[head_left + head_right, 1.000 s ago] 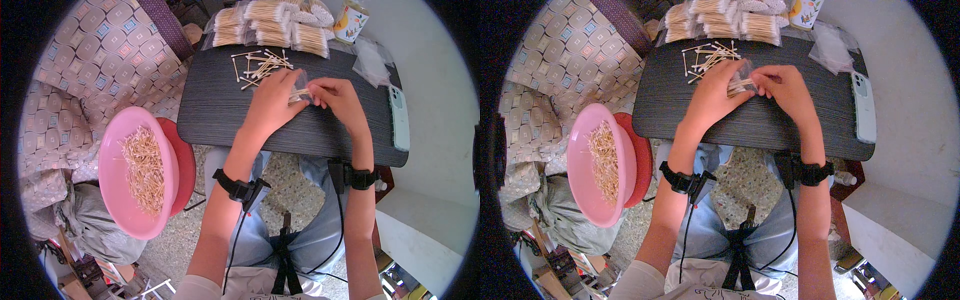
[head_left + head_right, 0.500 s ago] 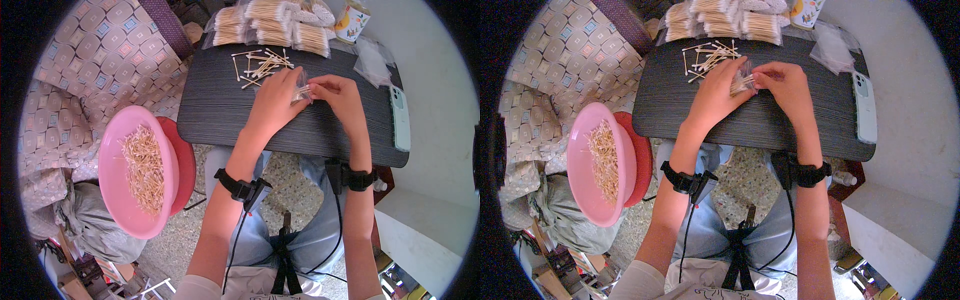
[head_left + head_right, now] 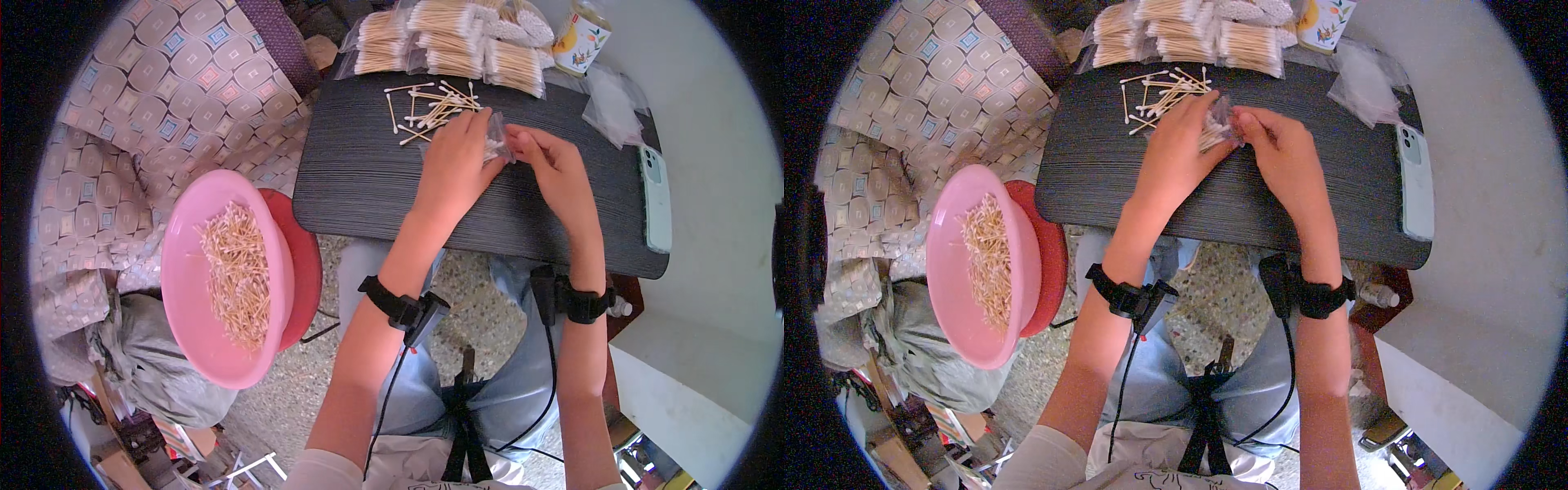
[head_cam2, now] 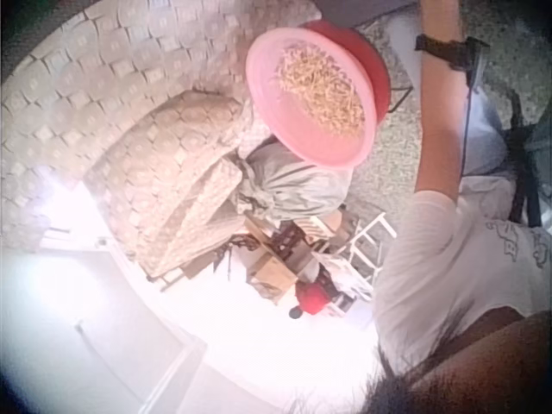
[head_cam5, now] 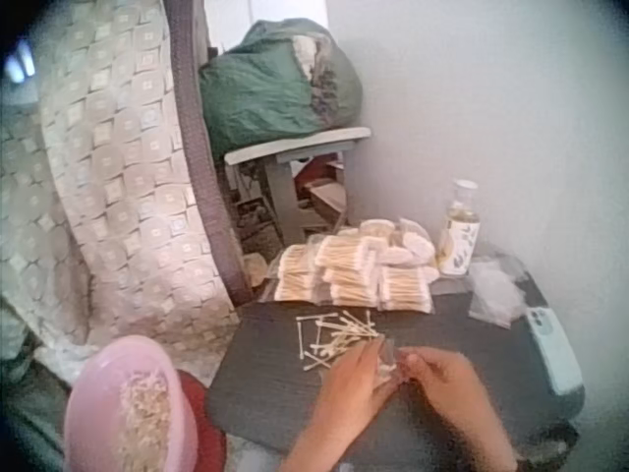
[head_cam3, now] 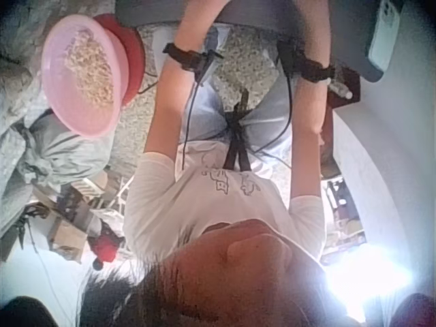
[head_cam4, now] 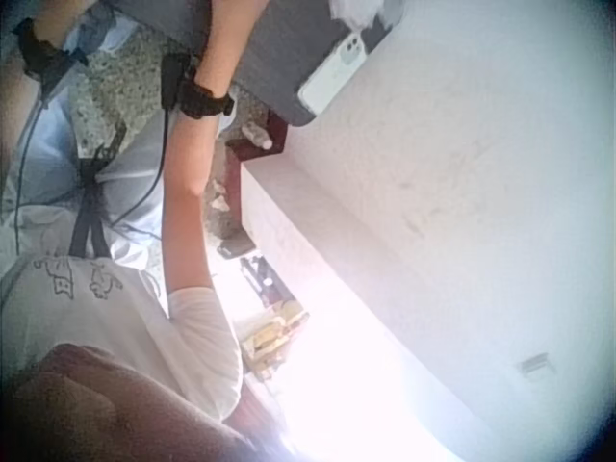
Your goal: Counting and packing cotton swabs into small plastic zip bags at a desk.
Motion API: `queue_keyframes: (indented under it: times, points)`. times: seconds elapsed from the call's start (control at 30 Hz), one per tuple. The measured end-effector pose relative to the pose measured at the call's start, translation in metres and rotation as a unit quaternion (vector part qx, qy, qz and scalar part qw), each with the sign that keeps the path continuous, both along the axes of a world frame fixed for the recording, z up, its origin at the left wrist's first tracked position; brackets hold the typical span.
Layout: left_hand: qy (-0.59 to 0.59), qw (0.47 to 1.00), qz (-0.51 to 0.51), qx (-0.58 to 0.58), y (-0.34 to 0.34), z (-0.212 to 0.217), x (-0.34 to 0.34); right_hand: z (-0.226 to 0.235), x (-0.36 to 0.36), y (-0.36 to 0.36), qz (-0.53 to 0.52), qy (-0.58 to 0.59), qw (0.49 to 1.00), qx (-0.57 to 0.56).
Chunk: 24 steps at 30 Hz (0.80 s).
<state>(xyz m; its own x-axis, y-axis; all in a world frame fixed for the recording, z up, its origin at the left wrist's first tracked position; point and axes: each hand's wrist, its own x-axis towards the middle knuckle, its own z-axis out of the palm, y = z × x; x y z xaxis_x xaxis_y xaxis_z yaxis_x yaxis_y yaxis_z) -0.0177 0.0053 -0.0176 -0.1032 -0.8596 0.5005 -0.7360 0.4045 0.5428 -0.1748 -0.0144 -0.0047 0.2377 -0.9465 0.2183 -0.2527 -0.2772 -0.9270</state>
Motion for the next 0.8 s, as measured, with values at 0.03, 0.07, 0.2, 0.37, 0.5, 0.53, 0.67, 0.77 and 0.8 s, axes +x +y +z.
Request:
queue_keyframes:
  times: [0.03,0.07,0.2,0.37,0.5,0.53,0.67,0.77,0.8]
  points:
    - [0.003,1.0,0.004,0.006,0.0,0.0,-0.001,0.005,0.001,0.003,0.008,0.022,1.0,-0.001]
    - [0.006,1.0,0.008,0.012,-0.001,0.0,-0.002,0.008,0.003,0.007,0.015,0.044,0.999,-0.003]
    - [-0.011,0.999,0.017,-0.033,-0.003,-0.003,-0.003,0.01,0.012,0.017,0.041,0.1,0.993,-0.045]
    - [-0.042,0.997,0.029,-0.065,-0.005,-0.005,-0.006,0.01,0.013,0.016,0.051,0.136,0.985,-0.098]
    - [-0.02,0.998,0.03,-0.044,-0.003,-0.002,-0.006,0.005,0.009,0.008,0.028,0.165,0.976,-0.142]
    - [-0.014,0.999,0.029,-0.032,-0.003,-0.002,-0.007,0.002,0.009,0.008,0.026,0.157,0.978,-0.135]
    - [-0.036,0.999,0.035,-0.018,-0.004,-0.003,-0.008,-0.008,0.012,0.003,0.011,0.155,0.977,-0.148]
    - [0.003,1.0,0.018,-0.017,-0.004,-0.003,-0.006,0.004,0.021,0.008,-0.037,0.082,0.993,-0.081]
    - [0.006,1.0,0.009,-0.018,-0.004,-0.001,-0.007,0.002,0.02,0.006,-0.052,0.084,0.992,-0.075]
